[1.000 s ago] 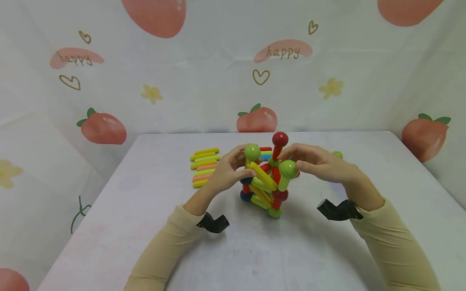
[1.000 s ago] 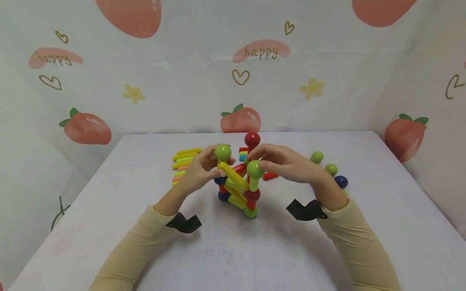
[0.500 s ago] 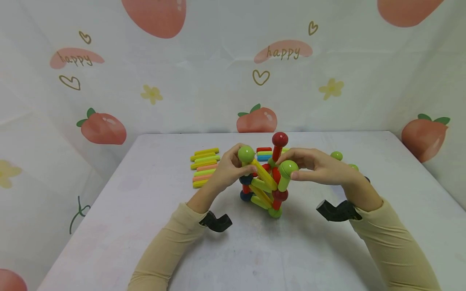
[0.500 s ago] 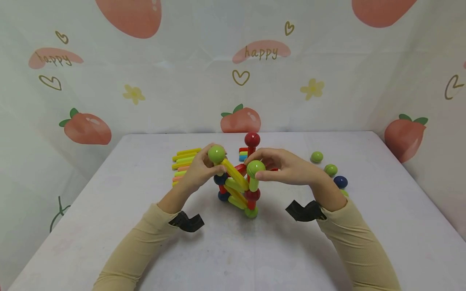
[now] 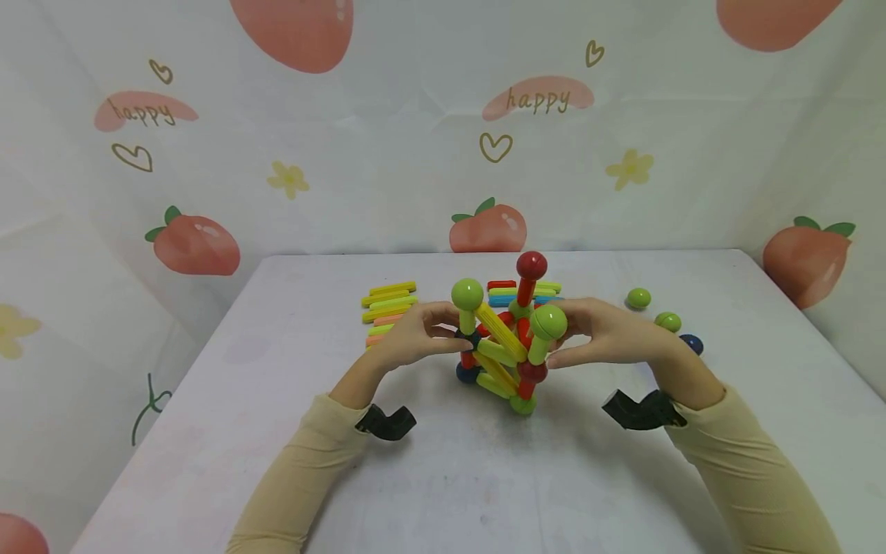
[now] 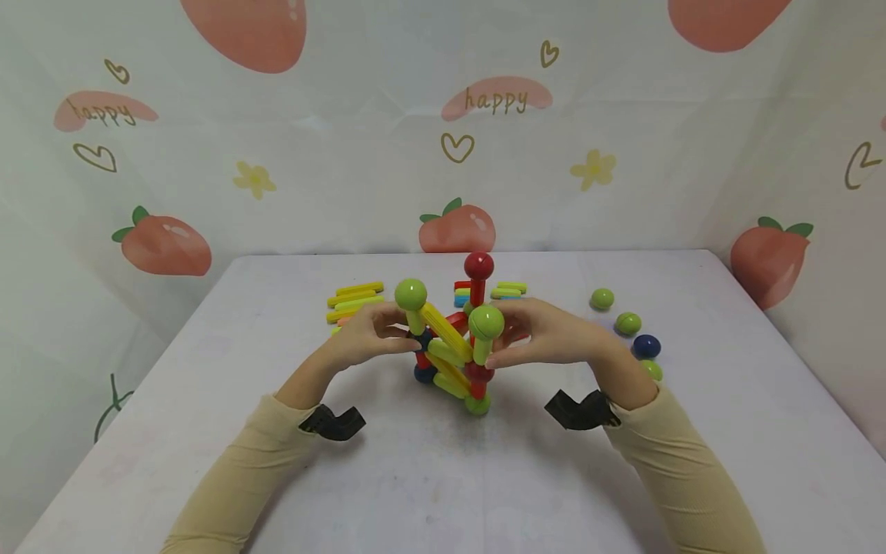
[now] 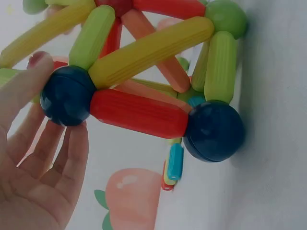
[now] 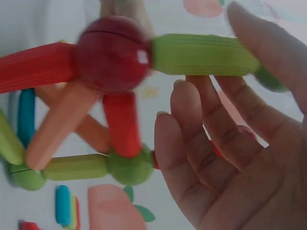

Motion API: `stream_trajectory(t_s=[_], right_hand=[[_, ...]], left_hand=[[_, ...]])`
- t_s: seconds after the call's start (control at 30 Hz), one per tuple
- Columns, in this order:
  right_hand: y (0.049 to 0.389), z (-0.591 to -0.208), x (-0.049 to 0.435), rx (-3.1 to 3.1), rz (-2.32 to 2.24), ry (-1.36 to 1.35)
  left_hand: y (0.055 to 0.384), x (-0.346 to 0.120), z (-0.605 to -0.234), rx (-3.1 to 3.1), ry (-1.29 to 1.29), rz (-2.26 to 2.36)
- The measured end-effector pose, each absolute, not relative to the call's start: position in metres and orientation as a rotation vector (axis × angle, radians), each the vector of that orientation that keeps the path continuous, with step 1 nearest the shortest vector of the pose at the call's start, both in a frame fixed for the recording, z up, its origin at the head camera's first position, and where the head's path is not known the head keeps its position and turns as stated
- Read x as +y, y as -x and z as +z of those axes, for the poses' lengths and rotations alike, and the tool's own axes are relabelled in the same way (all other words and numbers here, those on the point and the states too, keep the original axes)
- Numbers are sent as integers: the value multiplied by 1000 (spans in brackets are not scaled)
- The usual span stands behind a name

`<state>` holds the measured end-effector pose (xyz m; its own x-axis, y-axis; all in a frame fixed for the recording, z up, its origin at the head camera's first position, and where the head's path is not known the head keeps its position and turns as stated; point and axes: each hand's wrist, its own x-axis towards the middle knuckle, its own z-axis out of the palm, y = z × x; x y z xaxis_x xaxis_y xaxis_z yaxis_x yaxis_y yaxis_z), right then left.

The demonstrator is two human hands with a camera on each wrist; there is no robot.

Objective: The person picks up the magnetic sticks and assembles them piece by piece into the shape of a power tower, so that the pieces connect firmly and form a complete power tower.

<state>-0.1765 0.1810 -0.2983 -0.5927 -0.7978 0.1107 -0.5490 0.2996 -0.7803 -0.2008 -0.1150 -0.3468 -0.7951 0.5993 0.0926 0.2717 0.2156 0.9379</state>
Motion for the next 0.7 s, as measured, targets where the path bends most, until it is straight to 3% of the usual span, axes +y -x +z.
stream_trajectory(t_s=[0.23, 0.7], right_hand=[[171, -310, 175, 2329, -1102, 1035], [187, -325, 188, 2229, -1167, 1105]], left_hand=[[197, -119, -347, 2198, -801, 1606], [187, -117, -351, 2185, -793, 1611]])
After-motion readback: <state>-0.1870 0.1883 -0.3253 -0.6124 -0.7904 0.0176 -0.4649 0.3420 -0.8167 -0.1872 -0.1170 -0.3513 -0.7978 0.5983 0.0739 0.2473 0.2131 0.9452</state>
